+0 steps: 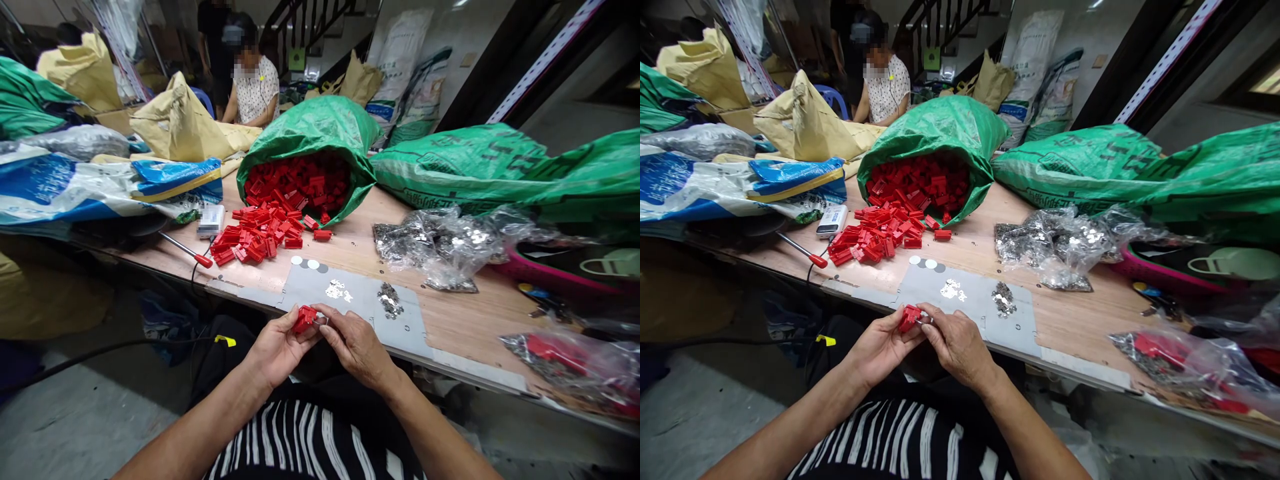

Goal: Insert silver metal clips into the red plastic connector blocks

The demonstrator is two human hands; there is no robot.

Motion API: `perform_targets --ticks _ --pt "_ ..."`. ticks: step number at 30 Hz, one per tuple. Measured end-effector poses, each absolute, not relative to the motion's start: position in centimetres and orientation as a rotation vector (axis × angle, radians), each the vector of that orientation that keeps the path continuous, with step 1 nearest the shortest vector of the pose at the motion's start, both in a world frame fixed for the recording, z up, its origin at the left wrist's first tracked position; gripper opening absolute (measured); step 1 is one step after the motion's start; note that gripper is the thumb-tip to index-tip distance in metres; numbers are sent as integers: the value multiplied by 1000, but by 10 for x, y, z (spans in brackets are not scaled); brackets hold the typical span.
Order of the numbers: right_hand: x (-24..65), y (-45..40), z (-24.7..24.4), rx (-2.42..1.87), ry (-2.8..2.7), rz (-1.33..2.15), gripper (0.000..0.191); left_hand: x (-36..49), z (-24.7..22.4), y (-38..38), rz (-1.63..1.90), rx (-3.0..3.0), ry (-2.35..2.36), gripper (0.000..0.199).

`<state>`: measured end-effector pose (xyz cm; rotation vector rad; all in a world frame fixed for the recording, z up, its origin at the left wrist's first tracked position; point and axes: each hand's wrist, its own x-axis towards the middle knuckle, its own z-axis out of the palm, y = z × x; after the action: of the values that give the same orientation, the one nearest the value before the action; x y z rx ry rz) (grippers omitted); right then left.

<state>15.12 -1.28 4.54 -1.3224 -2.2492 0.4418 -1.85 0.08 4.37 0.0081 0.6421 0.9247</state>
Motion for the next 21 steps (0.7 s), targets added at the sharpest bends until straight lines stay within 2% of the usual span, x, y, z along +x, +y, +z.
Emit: perform_targets --ticks 8,16,21 --pt "147 -8 29 -1209 -2147 251 28 -15 43 -1 951 -23 639 27" --pt "150 -4 30 -1336 -2004 611 30 -16 29 -6 922 -4 633 20" --pt "164 9 32 -1431 -1925 707 34 -23 7 -16 830 75 759 11"
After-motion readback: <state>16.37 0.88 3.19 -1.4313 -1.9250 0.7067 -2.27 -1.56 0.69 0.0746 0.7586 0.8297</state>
